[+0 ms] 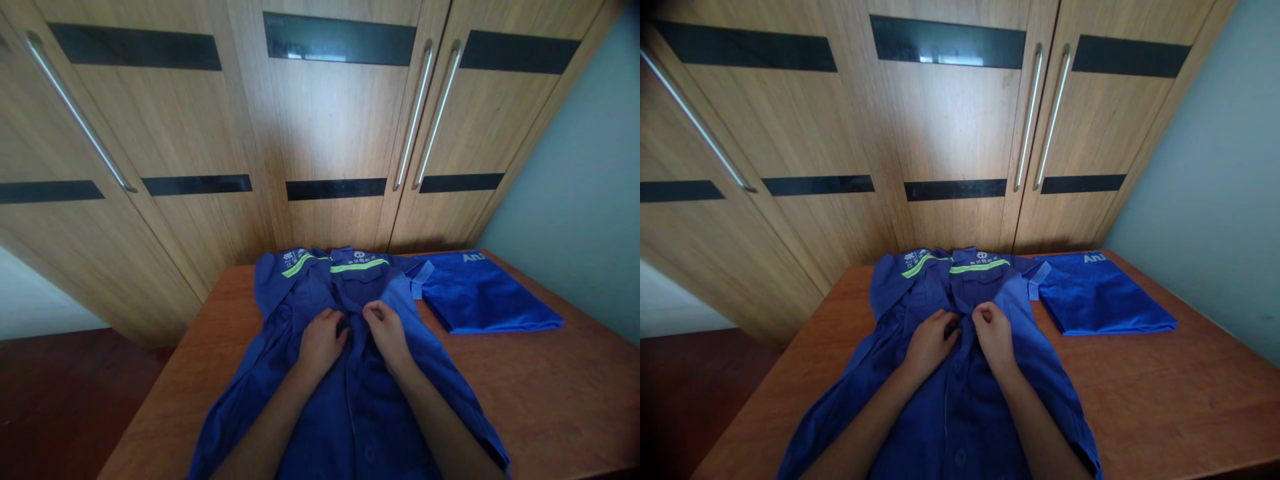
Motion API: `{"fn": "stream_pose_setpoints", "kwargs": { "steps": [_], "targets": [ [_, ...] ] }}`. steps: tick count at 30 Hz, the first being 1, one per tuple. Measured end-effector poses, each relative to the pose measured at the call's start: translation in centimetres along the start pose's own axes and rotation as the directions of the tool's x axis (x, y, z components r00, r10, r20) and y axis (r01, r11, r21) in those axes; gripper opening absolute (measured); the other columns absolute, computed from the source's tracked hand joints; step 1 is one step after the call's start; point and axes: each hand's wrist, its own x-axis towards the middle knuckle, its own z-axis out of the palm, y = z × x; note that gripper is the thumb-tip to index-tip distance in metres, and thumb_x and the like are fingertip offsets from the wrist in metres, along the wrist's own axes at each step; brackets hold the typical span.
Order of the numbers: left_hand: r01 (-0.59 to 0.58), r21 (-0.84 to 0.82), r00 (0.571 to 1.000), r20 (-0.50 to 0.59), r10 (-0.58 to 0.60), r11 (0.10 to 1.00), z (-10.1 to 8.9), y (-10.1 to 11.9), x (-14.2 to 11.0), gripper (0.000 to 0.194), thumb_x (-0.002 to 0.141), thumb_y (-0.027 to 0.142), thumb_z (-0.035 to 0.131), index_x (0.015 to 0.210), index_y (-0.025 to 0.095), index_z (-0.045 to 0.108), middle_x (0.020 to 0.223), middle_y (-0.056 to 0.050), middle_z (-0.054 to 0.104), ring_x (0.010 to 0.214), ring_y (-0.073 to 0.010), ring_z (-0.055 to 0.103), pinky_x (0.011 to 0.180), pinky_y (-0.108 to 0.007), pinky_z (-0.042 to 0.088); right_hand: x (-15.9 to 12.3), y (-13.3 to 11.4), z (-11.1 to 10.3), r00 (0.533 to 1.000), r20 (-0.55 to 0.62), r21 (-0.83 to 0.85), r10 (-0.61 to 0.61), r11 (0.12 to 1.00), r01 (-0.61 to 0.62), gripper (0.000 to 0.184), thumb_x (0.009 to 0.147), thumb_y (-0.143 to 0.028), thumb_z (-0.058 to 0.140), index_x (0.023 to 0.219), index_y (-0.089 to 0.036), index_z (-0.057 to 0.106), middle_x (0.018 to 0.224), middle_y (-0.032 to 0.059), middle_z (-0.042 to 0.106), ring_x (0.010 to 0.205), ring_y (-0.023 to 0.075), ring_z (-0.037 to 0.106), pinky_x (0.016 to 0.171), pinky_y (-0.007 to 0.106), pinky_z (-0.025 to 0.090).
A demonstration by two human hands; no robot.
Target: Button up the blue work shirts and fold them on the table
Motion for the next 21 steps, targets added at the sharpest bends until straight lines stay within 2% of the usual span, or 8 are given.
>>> {"fn": "stream_pose_setpoints", "kwargs": {
  "steps": [5, 10, 12, 16, 19, 21],
  "targets": [
    [0.063, -0.192, 0.998, -0.015, -0.067, 0.979, 0.2, -0.2, 1.2, 0.008, 0.073, 0.018, 0.062, 0.078, 0.022, 0.067, 0.075, -0.003, 0.067, 0.067, -0.0175, 0.059, 0.059, -0.025, 0.037, -0.1, -0.6, 0.1, 1.000, 0.014, 0.058, -0.022, 0.998, 0.021, 0.021, 0.075, -0.039, 0.057, 0.072, -0.019, 0.062, 0.064, 0.0002, 0.059, 0.058, 0.0151, 0.051, 0.048, 0.024, 0.037],
    [0.104, -0.394, 0.992, -0.028, -0.125, 0.913, 0.2, -0.8, 1.3, 0.006, 0.070, 0.017, 0.062, 0.072, 0.020, 0.067, 0.069, -0.001, 0.067, 0.062, -0.0152, 0.059, 0.058, -0.023, 0.037, -0.1, -0.4, 0.3, 0.998, 0.041, 0.151, 0.039, 0.987, -0.045, 0.029, 0.076, -0.047, 0.060, 0.077, -0.018, 0.064, 0.063, -0.0002, 0.056, 0.055, 0.0139, 0.048, 0.047, 0.023, 0.039],
    [0.130, -0.500, 0.984, -0.041, -0.173, 0.856, -0.5, -1.0, 1.1, 0.004, 0.071, 0.022, 0.064, 0.073, 0.019, 0.067, 0.067, 0.000, 0.066, 0.063, -0.0153, 0.059, 0.059, -0.023, 0.040, -0.2, -0.5, 0.4, 0.996, 0.065, 0.220, 0.054, 0.973, -0.067, 0.030, 0.076, -0.047, 0.063, 0.079, -0.018, 0.065, 0.064, -0.0005, 0.056, 0.056, 0.0133, 0.049, 0.049, 0.023, 0.039],
    [0.174, -0.709, 0.952, -0.057, -0.301, 0.683, -2.3, -0.7, 0.7, 0.015, 0.070, 0.031, 0.069, 0.075, 0.017, 0.065, 0.065, 0.001, 0.063, 0.061, -0.0135, 0.057, 0.058, -0.022, 0.041, -0.4, -1.1, 0.5, 0.984, 0.140, 0.407, 0.106, 0.900, -0.155, 0.029, 0.071, -0.041, 0.072, 0.089, -0.019, 0.065, 0.069, -0.0015, 0.061, 0.060, 0.0120, 0.053, 0.052, 0.021, 0.040],
    [0.170, -0.807, 0.942, -0.035, -0.333, 0.566, -3.0, 0.1, 0.5, 0.020, 0.070, 0.034, 0.071, 0.077, 0.016, 0.065, 0.067, 0.001, 0.063, 0.061, -0.0122, 0.056, 0.058, -0.021, 0.042, -0.7, -1.7, 0.5, 0.969, 0.223, 0.542, 0.104, 0.813, -0.212, 0.036, 0.065, -0.035, 0.078, 0.096, -0.022, 0.063, 0.077, -0.0004, 0.066, 0.066, 0.0134, 0.059, 0.060, 0.023, 0.045],
    [0.158, -0.833, 0.943, -0.032, -0.331, 0.530, -3.0, 0.6, 0.5, 0.021, 0.069, 0.034, 0.072, 0.078, 0.016, 0.064, 0.068, 0.001, 0.063, 0.062, -0.0120, 0.056, 0.059, -0.021, 0.043, -0.8, -2.1, 0.4, 0.960, 0.266, 0.578, 0.085, 0.783, -0.229, 0.040, 0.062, -0.032, 0.080, 0.097, -0.022, 0.063, 0.083, 0.0010, 0.068, 0.073, 0.0155, 0.062, 0.066, 0.026, 0.049]
  ]
}}
